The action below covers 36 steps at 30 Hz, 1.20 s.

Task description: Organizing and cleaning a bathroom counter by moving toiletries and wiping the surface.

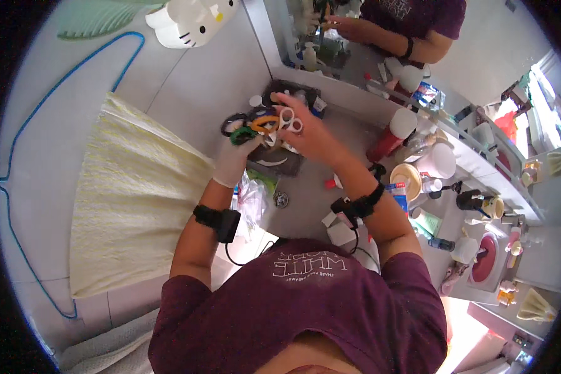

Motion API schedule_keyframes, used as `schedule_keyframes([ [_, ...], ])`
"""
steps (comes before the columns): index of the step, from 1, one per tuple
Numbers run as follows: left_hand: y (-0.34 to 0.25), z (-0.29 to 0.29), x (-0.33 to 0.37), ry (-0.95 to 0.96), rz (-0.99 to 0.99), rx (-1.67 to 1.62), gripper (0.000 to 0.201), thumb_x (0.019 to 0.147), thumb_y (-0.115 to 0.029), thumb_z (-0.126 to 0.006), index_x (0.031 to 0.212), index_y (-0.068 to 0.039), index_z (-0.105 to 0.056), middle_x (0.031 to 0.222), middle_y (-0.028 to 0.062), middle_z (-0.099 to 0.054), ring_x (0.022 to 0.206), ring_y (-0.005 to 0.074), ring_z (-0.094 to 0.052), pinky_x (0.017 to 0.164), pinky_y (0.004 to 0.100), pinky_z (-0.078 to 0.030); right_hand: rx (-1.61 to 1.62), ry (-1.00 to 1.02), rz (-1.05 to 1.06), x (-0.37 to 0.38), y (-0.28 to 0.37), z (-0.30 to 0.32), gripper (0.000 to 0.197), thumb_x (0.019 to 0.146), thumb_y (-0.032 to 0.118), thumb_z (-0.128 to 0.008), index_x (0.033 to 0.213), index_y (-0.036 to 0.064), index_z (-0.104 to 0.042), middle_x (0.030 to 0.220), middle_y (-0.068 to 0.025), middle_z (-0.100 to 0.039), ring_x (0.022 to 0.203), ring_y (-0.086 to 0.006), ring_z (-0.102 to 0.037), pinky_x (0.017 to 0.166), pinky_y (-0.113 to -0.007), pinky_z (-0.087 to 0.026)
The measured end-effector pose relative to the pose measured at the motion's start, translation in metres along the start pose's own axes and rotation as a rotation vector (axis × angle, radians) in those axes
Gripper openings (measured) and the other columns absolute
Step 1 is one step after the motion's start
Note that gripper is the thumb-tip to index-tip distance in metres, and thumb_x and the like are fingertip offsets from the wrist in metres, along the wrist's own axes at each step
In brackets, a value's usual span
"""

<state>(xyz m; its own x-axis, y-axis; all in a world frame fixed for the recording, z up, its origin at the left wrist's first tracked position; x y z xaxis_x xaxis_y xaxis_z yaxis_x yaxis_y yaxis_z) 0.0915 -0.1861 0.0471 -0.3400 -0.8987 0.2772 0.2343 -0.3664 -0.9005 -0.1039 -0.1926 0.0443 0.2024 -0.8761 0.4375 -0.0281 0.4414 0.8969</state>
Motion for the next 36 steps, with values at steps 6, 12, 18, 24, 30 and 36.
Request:
schedule_keyframes([
  [6,0.082,0.012,0.001,0.099,0.204,0.064,0.037,0.08,-0.017,-0.079,0.109,-0.002,-0.06,0.105,0.0034,-0.065,0.094,0.0133,-0.06,0.082,0.0296,-0.05,-0.276,0.185,-0.268,0.004,-0.014,-0.024,0.046,0.084,0.015,-0.073,0.123,0.0073,-0.049,0.102,-0.0124,-0.067,0.088,-0.0231,-0.067,0.076,-0.034,-0.053],
  [12,0.112,0.02,-0.005,0.154,0.305,0.052,0.061,0.079,-0.015,-0.08,0.13,0.0,-0.051,0.123,0.011,-0.061,0.107,0.0183,-0.06,0.091,0.029,-0.049,-0.51,0.008,-0.271,-0.021,-0.036,-0.044,0.038,0.081,0.026,-0.071,0.109,0.0062,-0.054,0.091,-0.0183,-0.067,0.08,-0.0322,-0.067,0.069,-0.04,-0.052],
  [18,0.082,0.03,-0.007,-0.031,0.31,0.006,0.082,0.087,-0.013,-0.069,0.152,-0.001,-0.022,0.145,0.0202,-0.042,0.124,0.0231,-0.05,0.096,0.0298,-0.047,-0.478,-0.15,-0.487,-0.028,-0.051,-0.051,0.037,0.081,0.026,-0.071,0.108,0.0068,-0.054,0.096,-0.0197,-0.068,0.086,-0.034,-0.069,0.071,-0.042,-0.053],
  [24,0.027,0.011,-0.012,-0.309,0.515,-0.258,0.067,0.094,-0.017,-0.058,0.151,-0.002,-0.026,0.14,0.019,-0.047,0.121,0.0233,-0.051,0.093,0.0309,-0.048,-0.327,-0.057,-0.436,-0.035,-0.059,-0.099,0.041,0.082,0.026,-0.07,0.114,0.007,-0.054,0.095,-0.0177,-0.067,0.084,-0.035,-0.068,0.073,-0.043,-0.053],
  [30,0.044,0.018,-0.012,-0.296,0.345,0.27,0.061,0.088,-0.005,-0.054,0.147,-0.006,-0.037,0.12,0.0169,-0.06,0.104,0.0256,-0.061,0.091,0.0346,-0.048,-0.329,0.222,-0.096,-0.041,-0.046,-0.111,0.044,0.082,0.025,-0.072,0.118,0.0076,-0.054,0.098,-0.0154,-0.064,0.078,-0.0295,-0.067,0.071,-0.039,-0.053],
  [36,0.044,0.005,-0.012,-0.246,0.293,0.377,0.063,0.087,0.001,-0.051,0.147,-0.015,-0.042,0.125,0.0184,-0.059,0.106,0.0268,-0.061,0.092,0.0356,-0.048,-0.278,0.012,-0.279,-0.035,-0.042,-0.062,0.039,0.083,0.027,-0.075,0.112,0.0087,-0.058,0.096,-0.0149,-0.066,0.08,-0.0258,-0.068,0.069,-0.036,-0.052],
])
Point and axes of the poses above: each hand's wrist, its own x-axis towards the middle knuckle, its own z-axis out of the back of the hand, y = z × x, the point moved 4 cm from there along x, towards the middle knuckle
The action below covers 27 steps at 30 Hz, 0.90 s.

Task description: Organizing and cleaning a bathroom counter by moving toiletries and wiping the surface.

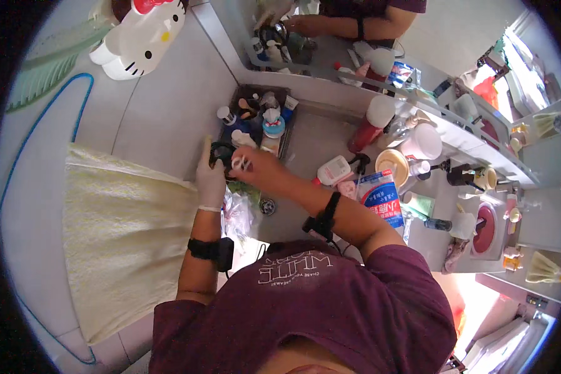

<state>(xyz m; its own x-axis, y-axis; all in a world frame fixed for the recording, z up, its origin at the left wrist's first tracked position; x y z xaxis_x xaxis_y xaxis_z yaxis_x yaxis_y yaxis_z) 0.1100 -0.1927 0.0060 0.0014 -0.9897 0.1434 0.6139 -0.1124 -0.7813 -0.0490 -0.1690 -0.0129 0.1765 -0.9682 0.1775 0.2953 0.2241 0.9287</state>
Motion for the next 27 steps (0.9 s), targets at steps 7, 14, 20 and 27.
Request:
schedule_keyframes([
  [7,0.017,-0.012,0.002,0.054,0.071,-0.154,0.054,0.09,0.002,-0.05,0.141,-0.016,-0.051,0.123,0.0157,-0.06,0.104,0.0209,-0.063,0.087,0.0336,-0.051,-0.288,-0.14,0.054,0.017,0.01,0.0,0.024,0.096,0.027,-0.055,0.108,0.0077,-0.061,0.097,-0.0189,-0.066,0.094,-0.0351,-0.064,0.077,-0.046,-0.051],
  [14,0.045,-0.007,0.0,0.175,0.091,-0.374,0.048,0.091,-0.005,-0.059,0.136,0.002,-0.045,0.126,0.0121,-0.056,0.118,0.02,-0.054,0.102,0.0327,-0.043,-0.128,0.146,-0.059,0.013,0.042,-0.017,0.026,0.097,0.021,-0.051,0.115,0.0029,-0.057,0.113,-0.0183,-0.063,0.099,-0.035,-0.064,0.074,-0.045,-0.053],
  [20,-0.027,-0.005,-0.007,0.149,0.141,-0.172,0.043,0.086,-0.004,-0.058,0.128,0.002,-0.051,0.114,0.0105,-0.06,0.105,0.0195,-0.059,0.092,0.0326,-0.048,0.341,0.169,0.069,0.027,-0.047,-0.03,0.041,0.099,0.029,-0.052,0.13,0.0024,-0.051,0.119,-0.0182,-0.06,0.105,-0.0266,-0.063,0.087,-0.039,-0.051],
  [27,-0.009,-0.005,0.001,0.045,0.039,-0.027,0.045,0.074,-0.002,-0.057,0.119,0.001,-0.057,0.112,0.018,-0.06,0.103,0.0276,-0.059,0.092,0.0374,-0.047,-0.856,0.489,-0.095,-0.023,-0.07,0.072,0.047,0.08,0.025,-0.072,0.12,0.0046,-0.06,0.114,-0.0181,-0.063,0.109,-0.0329,-0.061,0.091,-0.044,-0.05],
])
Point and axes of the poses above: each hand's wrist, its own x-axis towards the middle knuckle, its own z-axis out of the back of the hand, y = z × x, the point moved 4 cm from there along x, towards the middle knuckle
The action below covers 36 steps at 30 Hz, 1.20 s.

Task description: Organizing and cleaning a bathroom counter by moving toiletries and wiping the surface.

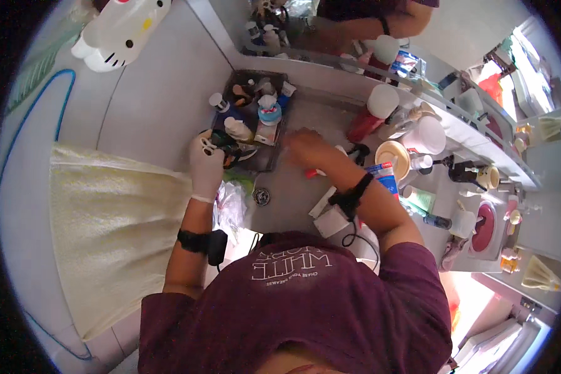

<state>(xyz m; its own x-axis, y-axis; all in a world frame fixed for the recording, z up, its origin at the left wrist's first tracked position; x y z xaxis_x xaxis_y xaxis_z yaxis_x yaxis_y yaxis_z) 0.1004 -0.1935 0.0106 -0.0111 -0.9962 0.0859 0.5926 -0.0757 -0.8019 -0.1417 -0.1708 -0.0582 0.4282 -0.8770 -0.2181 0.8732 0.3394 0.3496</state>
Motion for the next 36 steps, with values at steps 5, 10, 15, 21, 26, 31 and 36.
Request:
schedule_keyframes([
  [5,-0.035,0.007,-0.001,-0.08,-0.189,0.299,0.045,0.074,-0.001,-0.054,0.119,0.0,-0.057,0.124,0.0263,-0.052,0.119,0.0401,-0.05,0.103,0.0438,-0.04,-0.167,0.228,0.01,-0.019,-0.027,-0.035,0.051,0.069,0.026,-0.079,0.114,0.0062,-0.063,0.109,-0.015,-0.064,0.109,-0.0342,-0.06,0.088,-0.046,-0.051],
  [10,-0.041,0.01,0.009,-0.063,-0.185,0.345,0.049,0.073,0.0,-0.052,0.122,0.001,-0.057,0.13,0.0292,-0.049,0.125,0.0442,-0.045,0.108,0.0466,-0.036,-0.16,0.244,0.096,-0.023,-0.039,-0.052,0.051,0.066,0.029,-0.081,0.109,0.008,-0.063,0.107,-0.013,-0.065,0.107,-0.0334,-0.061,0.085,-0.045,-0.051],
  [15,-0.024,0.011,0.016,-0.105,-0.281,0.4,0.051,0.071,0.002,-0.052,0.123,0.001,-0.056,0.133,0.0292,-0.048,0.124,0.0436,-0.046,0.106,0.0462,-0.037,-0.192,0.283,0.189,-0.023,-0.031,-0.042,0.051,0.065,0.03,-0.083,0.108,0.0104,-0.064,0.108,-0.0105,-0.065,0.109,-0.0317,-0.059,0.091,-0.045,-0.048],
  [21,-0.033,0.014,0.019,-0.057,-0.27,0.367,0.054,0.07,0.004,-0.051,0.124,0.002,-0.055,0.128,0.0257,-0.051,0.122,0.0425,-0.047,0.105,0.0452,-0.038,-0.378,0.317,0.326,-0.023,-0.031,-0.047,0.041,0.067,0.031,-0.081,0.1,0.011,-0.068,0.1,-0.0104,-0.067,0.105,-0.0307,-0.061,0.088,-0.043,-0.049],
  [26,-0.03,0.011,0.021,-0.095,-0.297,0.357,0.057,0.069,0.004,-0.05,0.126,0.001,-0.053,0.127,0.0255,-0.052,0.122,0.0426,-0.046,0.106,0.0459,-0.037,-0.381,0.142,0.238,-0.009,-0.049,-0.064,0.028,0.081,0.036,-0.067,0.094,0.0108,-0.069,0.095,-0.0104,-0.066,0.101,-0.0301,-0.063,0.08,-0.043,-0.052],
  [31,-0.017,0.01,0.019,-0.092,-0.258,0.345,0.059,0.069,0.004,-0.049,0.129,0.001,-0.051,0.128,0.0263,-0.051,0.124,0.0436,-0.045,0.107,0.0468,-0.036,-0.31,-0.137,0.199,-0.014,-0.016,0.021,0.027,0.086,0.036,-0.062,0.093,0.0106,-0.066,0.094,-0.0102,-0.064,0.096,-0.0292,-0.063,0.075,-0.044,-0.055],
  [36,-0.022,0.01,0.016,-0.07,-0.204,0.373,0.061,0.07,0.004,-0.05,0.131,0.0,-0.05,0.129,0.0272,-0.05,0.125,0.0446,-0.045,0.107,0.0467,-0.037,0.136,-0.361,0.195,-0.019,0.05,0.079,0.027,0.087,0.032,-0.063,0.101,0.0099,-0.055,0.096,-0.0114,-0.063,0.093,-0.0313,-0.064,0.076,-0.044,-0.053],
])
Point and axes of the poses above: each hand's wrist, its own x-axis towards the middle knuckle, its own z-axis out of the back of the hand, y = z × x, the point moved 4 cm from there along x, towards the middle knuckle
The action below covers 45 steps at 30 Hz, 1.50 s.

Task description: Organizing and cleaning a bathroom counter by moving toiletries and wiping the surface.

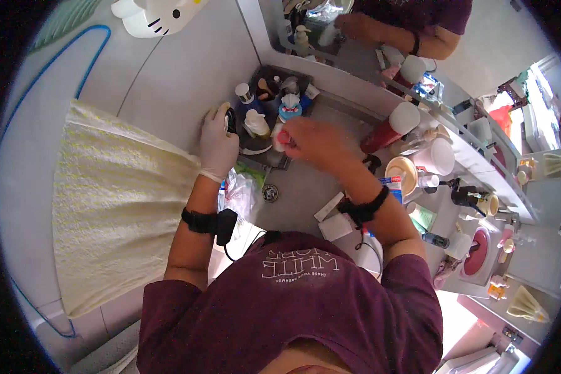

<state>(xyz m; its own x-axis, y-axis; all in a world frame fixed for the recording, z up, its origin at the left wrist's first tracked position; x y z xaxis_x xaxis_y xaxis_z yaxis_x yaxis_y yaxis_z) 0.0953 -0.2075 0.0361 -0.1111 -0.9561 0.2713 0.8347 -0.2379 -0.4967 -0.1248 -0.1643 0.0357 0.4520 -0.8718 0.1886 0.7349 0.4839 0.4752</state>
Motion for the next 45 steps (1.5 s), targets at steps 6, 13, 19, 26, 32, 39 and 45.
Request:
schedule_keyframes([
  [6,-0.001,0.001,0.002,0.002,-0.029,0.022,0.061,0.07,0.005,-0.05,0.131,-0.001,-0.049,0.13,0.0268,-0.049,0.124,0.0442,-0.045,0.107,0.0464,-0.037,0.138,0.0,0.148,0.052,0.03,-0.064,0.026,0.084,0.025,-0.064,0.101,0.0069,-0.055,0.098,-0.0127,-0.063,0.089,-0.0336,-0.065,0.076,-0.047,-0.052],
  [13,0.009,-0.005,0.006,0.042,-0.019,-0.053,0.06,0.07,0.005,-0.05,0.13,-0.001,-0.049,0.127,0.0259,-0.05,0.122,0.0437,-0.046,0.106,0.0469,-0.036,0.15,-0.037,-0.005,0.078,0.022,-0.11,0.031,0.087,0.016,-0.057,0.116,0.005,-0.057,0.103,-0.0169,-0.064,0.094,-0.034,-0.065,0.074,-0.046,-0.055],
  [19,0.009,-0.005,0.003,0.057,0.01,-0.08,0.059,0.073,0.001,-0.051,0.132,-0.003,-0.05,0.127,0.0238,-0.052,0.12,0.0408,-0.048,0.106,0.046,-0.037,0.024,-0.13,0.003,0.056,0.022,-0.114,0.037,0.089,0.016,-0.053,0.124,0.0056,-0.056,0.106,-0.0189,-0.064,0.098,-0.0363,-0.064,0.078,-0.046,-0.054],
  [26,0.012,-0.007,0.002,-0.02,-0.112,-0.029,0.06,0.073,0.003,-0.05,0.134,-0.001,-0.049,0.13,0.024,-0.051,0.124,0.0398,-0.047,0.109,0.0439,-0.035,-0.128,0.362,-0.003,-0.058,-0.093,-0.033,0.032,0.08,0.024,-0.068,0.109,0.0133,-0.062,0.104,-0.01,-0.067,0.101,-0.0333,-0.065,0.083,-0.044,-0.053],
  [32,0.006,-0.004,0.006,0.04,-0.038,-0.077,0.059,0.072,0.004,-0.048,0.131,0.0,-0.051,0.131,0.025,-0.051,0.126,0.0399,-0.046,0.11,0.0435,-0.035,-0.394,0.861,-0.316,-0.135,-0.116,-0.073,0.059,0.062,0.04,-0.082,0.111,0.0127,-0.063,0.1,-0.0097,-0.068,0.099,-0.0304,-0.066,0.079,-0.043,-0.054],
  [39,0.006,0.0,0.004,-0.016,-0.126,-0.011,0.059,0.072,0.004,-0.048,0.131,0.0,-0.051,0.128,0.0247,-0.052,0.123,0.0399,-0.048,0.107,0.0434,-0.037,-0.176,0.656,-0.225,-0.142,-0.121,-0.087,0.058,0.064,0.035,-0.08,0.115,0.0131,-0.062,0.106,-0.0115,-0.064,0.103,-0.0306,-0.063,0.081,-0.043,-0.053],
  [45,0.004,0.001,0.003,0.03,-0.057,-0.077,0.058,0.073,0.003,-0.05,0.131,-0.001,-0.05,0.127,0.0232,-0.052,0.122,0.0395,-0.048,0.105,0.0433,-0.038,0.136,0.51,-0.362,-0.11,-0.108,-0.049,0.049,0.074,0.028,-0.074,0.118,0.0123,-0.06,0.107,-0.015,-0.064,0.101,-0.0332,-0.063,0.083,-0.04,-0.052],
])
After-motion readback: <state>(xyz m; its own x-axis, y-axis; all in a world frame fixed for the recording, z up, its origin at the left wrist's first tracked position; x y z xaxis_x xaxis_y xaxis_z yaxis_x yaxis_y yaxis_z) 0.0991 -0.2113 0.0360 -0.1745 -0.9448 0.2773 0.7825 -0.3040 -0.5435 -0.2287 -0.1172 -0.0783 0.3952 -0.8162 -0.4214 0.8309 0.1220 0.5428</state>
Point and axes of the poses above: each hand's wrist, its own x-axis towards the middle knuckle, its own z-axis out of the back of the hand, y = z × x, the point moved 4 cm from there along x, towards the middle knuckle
